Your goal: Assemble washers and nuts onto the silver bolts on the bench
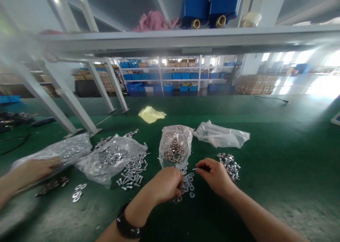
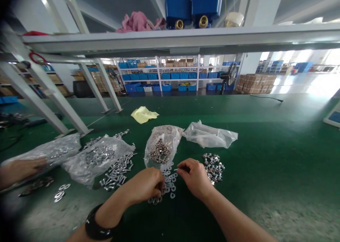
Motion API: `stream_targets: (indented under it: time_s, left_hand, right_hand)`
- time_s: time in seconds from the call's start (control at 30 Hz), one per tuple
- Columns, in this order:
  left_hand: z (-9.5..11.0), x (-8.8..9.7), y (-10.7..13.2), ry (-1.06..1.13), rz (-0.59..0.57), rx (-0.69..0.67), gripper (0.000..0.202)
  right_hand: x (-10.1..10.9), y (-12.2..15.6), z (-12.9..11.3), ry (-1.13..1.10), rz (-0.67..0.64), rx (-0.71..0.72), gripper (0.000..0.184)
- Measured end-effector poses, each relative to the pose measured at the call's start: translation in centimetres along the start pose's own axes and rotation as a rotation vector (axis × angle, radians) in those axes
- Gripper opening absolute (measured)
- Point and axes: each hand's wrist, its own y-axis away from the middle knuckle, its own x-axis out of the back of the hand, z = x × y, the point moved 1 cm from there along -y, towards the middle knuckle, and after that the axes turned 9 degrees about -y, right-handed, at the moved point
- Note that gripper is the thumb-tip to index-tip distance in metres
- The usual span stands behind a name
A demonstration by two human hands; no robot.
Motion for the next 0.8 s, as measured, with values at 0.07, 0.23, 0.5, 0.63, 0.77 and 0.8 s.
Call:
stream_targets:
  time_s: [0.07, 0.23, 0.5, 0.63, 0.77, 0.8]
  left_hand:
    - [0.1, 0.0, 0.1, 0.002, 0.023, -0.004, 0.008]
    - [0.3, 0.9, -0.1, 0.177, 0.018, -0.043, 0.008]
    - [0.9, 2.3, -0.6, 0.385, 0.170, 0.003, 0.008]
    - [0.8, 2.3, -0.6, 0.411, 0.211, 0.003, 0.007]
    - [0.9, 2.4, -0.5, 0.451, 0.228, 0.010, 0.005]
    - [0.9, 2.4, -0.6, 0.464, 0.227, 0.008, 0.005]
  right_hand:
    - [-0.1, 0.1, 0.1, -0.017, -0.001, -0.010, 0.011]
    - [-1.1, 0.5, -0.1, -0.191, -0.076, -0.099, 0.013]
    - [-1.5, 0.6, -1.0, -0.373, -0.126, -0.184, 0.014]
    - [-1.0, 0.3, -1.0, -0.376, -0.070, -0.230, 0.016]
    - [-1.0, 0.3, -1.0, -0.413, -0.115, -0.232, 0.015]
    - [-1.1, 0.3, -1.0, -0.429, -0.125, -0.232, 0.014]
